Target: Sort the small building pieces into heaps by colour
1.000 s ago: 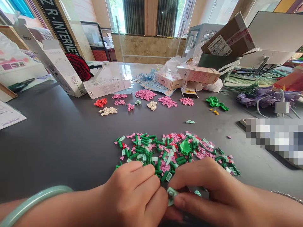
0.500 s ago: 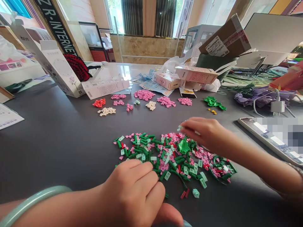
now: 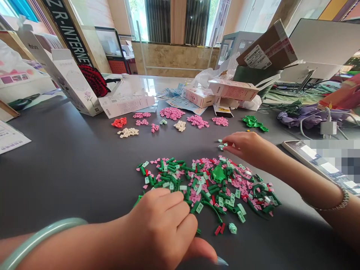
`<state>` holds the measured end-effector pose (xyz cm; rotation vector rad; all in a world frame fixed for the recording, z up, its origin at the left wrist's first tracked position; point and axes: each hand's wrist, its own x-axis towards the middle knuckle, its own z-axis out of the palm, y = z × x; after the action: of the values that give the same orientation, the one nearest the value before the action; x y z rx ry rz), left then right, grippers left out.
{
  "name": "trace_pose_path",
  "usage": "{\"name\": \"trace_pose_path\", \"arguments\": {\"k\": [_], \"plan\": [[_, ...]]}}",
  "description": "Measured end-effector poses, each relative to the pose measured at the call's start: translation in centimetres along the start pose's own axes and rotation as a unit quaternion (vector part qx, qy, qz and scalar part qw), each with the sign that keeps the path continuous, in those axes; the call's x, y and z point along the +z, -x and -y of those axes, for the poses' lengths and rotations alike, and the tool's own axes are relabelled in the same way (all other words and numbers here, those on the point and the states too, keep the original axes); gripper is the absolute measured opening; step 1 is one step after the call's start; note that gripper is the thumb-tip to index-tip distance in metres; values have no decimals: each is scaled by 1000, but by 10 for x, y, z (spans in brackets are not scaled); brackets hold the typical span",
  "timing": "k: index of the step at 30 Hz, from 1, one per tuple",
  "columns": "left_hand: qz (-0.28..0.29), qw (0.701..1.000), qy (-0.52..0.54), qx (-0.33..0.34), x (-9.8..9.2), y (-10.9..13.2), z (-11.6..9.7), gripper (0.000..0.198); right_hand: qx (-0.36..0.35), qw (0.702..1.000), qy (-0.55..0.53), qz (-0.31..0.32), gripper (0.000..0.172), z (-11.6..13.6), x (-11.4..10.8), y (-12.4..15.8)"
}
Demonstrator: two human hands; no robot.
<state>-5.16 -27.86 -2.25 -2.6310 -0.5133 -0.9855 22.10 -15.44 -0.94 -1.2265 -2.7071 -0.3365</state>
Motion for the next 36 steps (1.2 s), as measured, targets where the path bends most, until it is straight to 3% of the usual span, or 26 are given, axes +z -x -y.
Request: {"name": "trace_pose_path", "arguments": {"k": [3,6,11,18,25,30,36], "plan": [[4,1000,8,-1,-1,-1,-1,51,-52,990,-120,-50,21,28,-15,1],[28,1000,11,-9,-4,-3,-1,51,-133,963,-231,-45,22,62,-28,4],[52,998,24,-15,-8,-3,-2,50,-222,954,-201,6,16,90,-31,6],[39,999,14,-15,-7,-5,-3,51,-204,963,-155,80,17,90,-25,3],[41,999,10,-32,-7,-4,-2,52,-192,965,-169,60,11,91,-29,2],[57,996,-36,-56,-5,-7,3,48,-166,948,-271,34,10,100,-44,16],[59,997,-36,-18,-6,-6,3,39,-153,906,-393,40,11,114,-54,25]]}}
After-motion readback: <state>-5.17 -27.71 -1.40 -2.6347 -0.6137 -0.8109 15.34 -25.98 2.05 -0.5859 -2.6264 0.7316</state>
